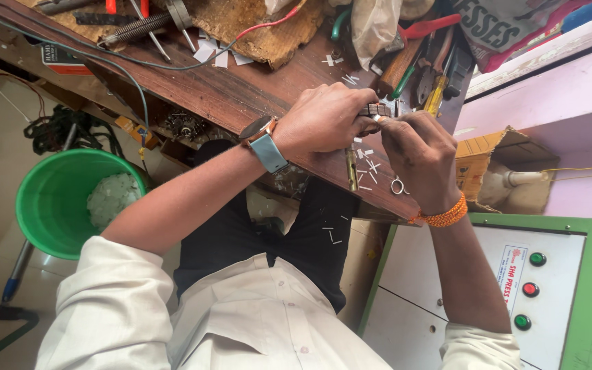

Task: The person inserts small white insulating pieces into the slots of a motor stator, using a green-handled screwdriver to press them in. They cut the pieces to size with scissors and repeatedly adjust the stator on the workbench.

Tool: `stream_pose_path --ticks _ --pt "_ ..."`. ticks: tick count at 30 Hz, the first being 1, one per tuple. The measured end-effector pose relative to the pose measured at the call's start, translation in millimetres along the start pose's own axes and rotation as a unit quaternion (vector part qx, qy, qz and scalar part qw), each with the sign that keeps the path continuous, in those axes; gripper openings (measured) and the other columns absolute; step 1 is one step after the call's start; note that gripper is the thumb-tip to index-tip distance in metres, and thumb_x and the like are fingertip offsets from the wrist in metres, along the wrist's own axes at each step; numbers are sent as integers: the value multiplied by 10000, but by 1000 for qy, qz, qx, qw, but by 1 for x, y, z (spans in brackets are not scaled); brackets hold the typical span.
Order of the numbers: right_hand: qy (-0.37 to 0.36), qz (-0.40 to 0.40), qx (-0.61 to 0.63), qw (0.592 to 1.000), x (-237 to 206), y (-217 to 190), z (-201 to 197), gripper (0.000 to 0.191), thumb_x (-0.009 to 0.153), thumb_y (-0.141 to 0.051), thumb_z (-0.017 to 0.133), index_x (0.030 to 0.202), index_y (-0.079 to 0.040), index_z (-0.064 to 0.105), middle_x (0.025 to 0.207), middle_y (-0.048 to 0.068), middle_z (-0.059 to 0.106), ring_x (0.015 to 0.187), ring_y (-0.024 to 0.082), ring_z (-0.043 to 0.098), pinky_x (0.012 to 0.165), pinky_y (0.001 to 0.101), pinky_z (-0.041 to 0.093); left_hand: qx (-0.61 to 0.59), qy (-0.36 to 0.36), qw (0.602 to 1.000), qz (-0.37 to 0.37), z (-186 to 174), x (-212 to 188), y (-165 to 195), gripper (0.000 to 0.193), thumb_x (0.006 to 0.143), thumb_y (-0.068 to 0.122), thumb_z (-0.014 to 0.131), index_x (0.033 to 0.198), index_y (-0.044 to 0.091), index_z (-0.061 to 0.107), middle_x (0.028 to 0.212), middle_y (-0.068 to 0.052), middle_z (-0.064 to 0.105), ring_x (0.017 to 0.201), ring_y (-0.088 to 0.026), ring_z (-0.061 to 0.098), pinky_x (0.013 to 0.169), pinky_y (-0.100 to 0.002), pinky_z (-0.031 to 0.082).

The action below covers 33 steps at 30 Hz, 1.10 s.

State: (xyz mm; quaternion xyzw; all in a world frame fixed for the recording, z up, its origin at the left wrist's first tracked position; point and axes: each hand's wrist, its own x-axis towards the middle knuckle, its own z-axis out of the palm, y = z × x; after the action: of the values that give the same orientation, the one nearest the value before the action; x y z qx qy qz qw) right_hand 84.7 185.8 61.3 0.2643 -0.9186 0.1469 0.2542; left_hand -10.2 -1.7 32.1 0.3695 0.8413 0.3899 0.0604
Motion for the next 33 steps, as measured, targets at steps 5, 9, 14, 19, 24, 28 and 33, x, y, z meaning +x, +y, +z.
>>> stream_pose_path --ticks 5,9,14,19,24,28,33 --pt "49 72 36 996 -10 0 15 190 912 87 795 1052 -18 721 1001 98 711 896 190 741 773 284 607 -4 -6 999 36 0 1 -11 269 920 318 681 1082 103 660 953 -165 740 924 -408 694 762 -547 532" --pt "105 175 242 948 -14 3 32 136 997 53 738 1098 -14 677 1053 58 695 945 122 719 810 246 619 -76 -19 983 163 -8 1 -37 350 960 325 659 1237 111 634 1057 -157 750 979 -406 688 785 -515 531" --pt "263 235 405 843 12 9 53 229 1086 -11 542 1302 -76 585 1036 -24 570 814 33 535 681 217 565 -131 -65 971 188 -21 4 -49 399 1049 343 593 1368 105 573 1075 -165 742 987 -393 717 831 -500 534" --pt "180 278 376 865 43 19 69 271 1104 51 465 1290 -31 644 1045 1 602 774 43 473 671 227 414 -174 38 957 229 -14 -4 -36 602 912 246 734 1418 81 453 1200 -133 685 1092 -359 670 922 -477 530" --pt "204 248 191 927 51 22 81 209 1080 80 513 1202 -23 649 1031 49 672 814 92 579 727 281 474 32 390 905 165 35 -32 -22 478 885 123 863 1286 163 607 1344 -51 590 1246 -291 551 1076 -413 532" --pt "213 242 169 931 54 16 85 147 1054 92 532 1138 3 611 1031 103 658 831 164 615 729 310 508 68 410 900 133 53 -54 -22 540 842 -19 784 1331 183 675 1291 -35 610 1209 -258 596 1066 -407 547" --pt "222 227 178 931 56 -4 80 159 1039 108 544 1136 -2 606 1086 117 683 934 198 690 803 342 553 70 424 886 177 54 -60 -30 569 844 -84 743 1341 184 671 1292 -38 626 1193 -253 616 1044 -390 560"
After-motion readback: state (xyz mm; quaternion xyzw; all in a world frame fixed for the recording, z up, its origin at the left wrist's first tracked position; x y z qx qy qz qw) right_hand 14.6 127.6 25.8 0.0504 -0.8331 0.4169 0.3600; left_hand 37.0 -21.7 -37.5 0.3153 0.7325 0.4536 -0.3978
